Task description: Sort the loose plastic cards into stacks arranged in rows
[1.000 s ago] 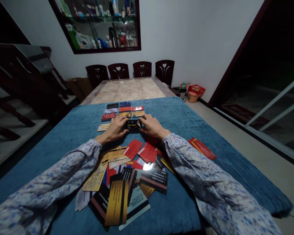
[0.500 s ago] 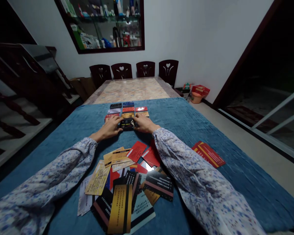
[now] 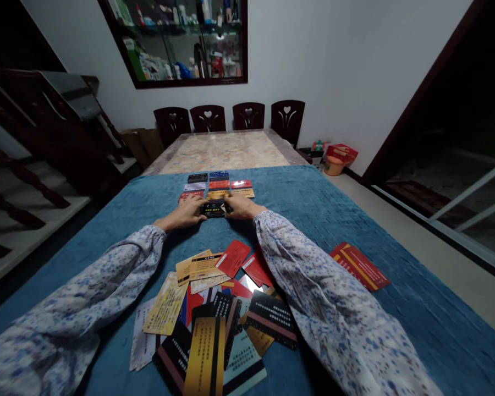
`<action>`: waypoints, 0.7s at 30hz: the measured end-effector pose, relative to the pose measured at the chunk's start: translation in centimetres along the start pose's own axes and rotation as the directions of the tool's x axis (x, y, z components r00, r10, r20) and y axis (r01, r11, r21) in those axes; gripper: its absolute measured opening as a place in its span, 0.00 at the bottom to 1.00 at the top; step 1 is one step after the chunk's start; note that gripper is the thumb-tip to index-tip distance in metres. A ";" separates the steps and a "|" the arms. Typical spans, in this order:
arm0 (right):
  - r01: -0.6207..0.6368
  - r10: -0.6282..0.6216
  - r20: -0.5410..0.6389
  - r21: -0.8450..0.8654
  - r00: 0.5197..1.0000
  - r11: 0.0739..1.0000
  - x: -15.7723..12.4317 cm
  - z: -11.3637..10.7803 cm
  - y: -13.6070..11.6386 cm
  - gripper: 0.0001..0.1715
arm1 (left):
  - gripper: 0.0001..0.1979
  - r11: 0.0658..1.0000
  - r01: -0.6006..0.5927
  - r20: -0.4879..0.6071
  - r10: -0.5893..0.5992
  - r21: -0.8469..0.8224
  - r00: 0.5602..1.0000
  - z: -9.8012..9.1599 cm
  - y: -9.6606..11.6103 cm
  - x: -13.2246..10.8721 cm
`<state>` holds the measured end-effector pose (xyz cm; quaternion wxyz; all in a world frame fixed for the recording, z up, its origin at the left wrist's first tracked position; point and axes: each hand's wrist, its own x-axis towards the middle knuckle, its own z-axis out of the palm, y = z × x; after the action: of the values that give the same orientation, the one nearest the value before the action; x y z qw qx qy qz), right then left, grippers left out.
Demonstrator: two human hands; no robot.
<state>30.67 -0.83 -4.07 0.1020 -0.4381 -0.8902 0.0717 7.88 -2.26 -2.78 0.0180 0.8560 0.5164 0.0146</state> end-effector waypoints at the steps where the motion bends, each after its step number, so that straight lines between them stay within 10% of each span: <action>1: -0.002 0.002 0.011 -0.002 1.000 1.000 0.0 -0.1 0.0 0.24 | 0.26 1.000 0.001 0.004 -0.001 -0.004 1.000 0.1 -0.1 0.1; 21: 0.002 -0.003 0.049 0.006 0.999 1.000 0.1 -0.6 -0.1 0.23 | 0.25 0.999 -0.047 0.078 0.047 0.000 0.996 0.0 -0.7 1.0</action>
<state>30.71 -0.80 -3.46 0.0814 -0.4348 -0.8928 0.0849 7.67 -1.06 -2.85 0.0368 0.8678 0.4952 -0.0190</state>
